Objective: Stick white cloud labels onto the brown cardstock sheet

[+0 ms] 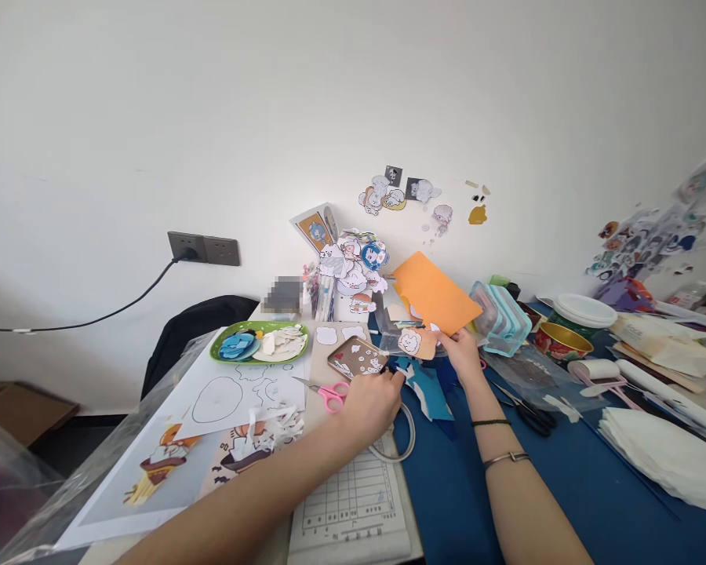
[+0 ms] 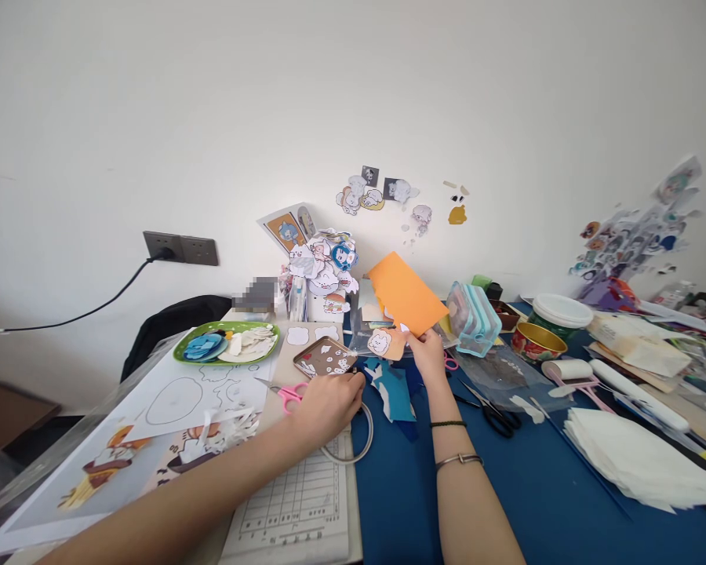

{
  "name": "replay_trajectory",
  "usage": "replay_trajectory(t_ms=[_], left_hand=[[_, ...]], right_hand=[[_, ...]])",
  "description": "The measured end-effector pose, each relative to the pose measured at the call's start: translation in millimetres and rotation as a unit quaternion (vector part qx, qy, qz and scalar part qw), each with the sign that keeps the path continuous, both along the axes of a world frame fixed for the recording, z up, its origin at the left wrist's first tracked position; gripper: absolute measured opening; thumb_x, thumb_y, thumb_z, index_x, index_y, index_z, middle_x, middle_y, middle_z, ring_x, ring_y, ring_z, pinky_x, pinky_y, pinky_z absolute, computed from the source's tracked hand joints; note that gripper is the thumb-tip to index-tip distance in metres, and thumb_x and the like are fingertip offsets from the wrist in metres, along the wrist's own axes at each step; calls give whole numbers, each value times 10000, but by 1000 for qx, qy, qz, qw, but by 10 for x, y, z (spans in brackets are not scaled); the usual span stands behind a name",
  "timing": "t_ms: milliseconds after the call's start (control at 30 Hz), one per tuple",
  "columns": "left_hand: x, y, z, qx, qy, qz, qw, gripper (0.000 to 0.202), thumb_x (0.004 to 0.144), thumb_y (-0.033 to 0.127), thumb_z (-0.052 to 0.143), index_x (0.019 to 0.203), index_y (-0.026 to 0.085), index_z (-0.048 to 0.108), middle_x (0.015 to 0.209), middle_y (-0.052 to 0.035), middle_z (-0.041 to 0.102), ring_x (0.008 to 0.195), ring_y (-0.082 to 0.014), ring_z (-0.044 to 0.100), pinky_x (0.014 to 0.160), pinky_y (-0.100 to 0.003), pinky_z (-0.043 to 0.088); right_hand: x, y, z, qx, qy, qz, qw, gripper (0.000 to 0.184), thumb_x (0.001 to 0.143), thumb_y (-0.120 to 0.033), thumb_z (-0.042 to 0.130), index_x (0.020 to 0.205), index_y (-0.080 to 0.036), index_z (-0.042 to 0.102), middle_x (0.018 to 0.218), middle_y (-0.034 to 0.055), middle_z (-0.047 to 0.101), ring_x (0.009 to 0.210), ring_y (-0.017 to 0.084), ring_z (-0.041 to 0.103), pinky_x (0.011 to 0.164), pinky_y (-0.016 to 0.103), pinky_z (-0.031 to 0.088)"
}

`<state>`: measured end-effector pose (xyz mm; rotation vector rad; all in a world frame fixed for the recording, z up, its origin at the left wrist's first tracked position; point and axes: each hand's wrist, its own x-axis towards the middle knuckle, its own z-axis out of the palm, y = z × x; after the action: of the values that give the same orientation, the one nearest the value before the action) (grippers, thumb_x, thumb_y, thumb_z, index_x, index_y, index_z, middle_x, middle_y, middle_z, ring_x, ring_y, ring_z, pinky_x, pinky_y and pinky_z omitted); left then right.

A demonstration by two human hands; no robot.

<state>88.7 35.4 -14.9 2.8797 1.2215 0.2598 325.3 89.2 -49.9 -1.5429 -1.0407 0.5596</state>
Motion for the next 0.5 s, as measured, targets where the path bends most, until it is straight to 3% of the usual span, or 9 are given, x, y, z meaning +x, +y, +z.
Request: replay_trajectory(t_ms=[500], left_hand=[[1,3,1,-3,-1,2,1000,158,942,222,472,975,135,601,838,-28,658,702,-148,635,639,-315,530]], right_hand=[[-16,18,27,9,98,-19,995,324,906,-325,573,1184,-160,565,1185,83,593,990,214,614,821,413,532]])
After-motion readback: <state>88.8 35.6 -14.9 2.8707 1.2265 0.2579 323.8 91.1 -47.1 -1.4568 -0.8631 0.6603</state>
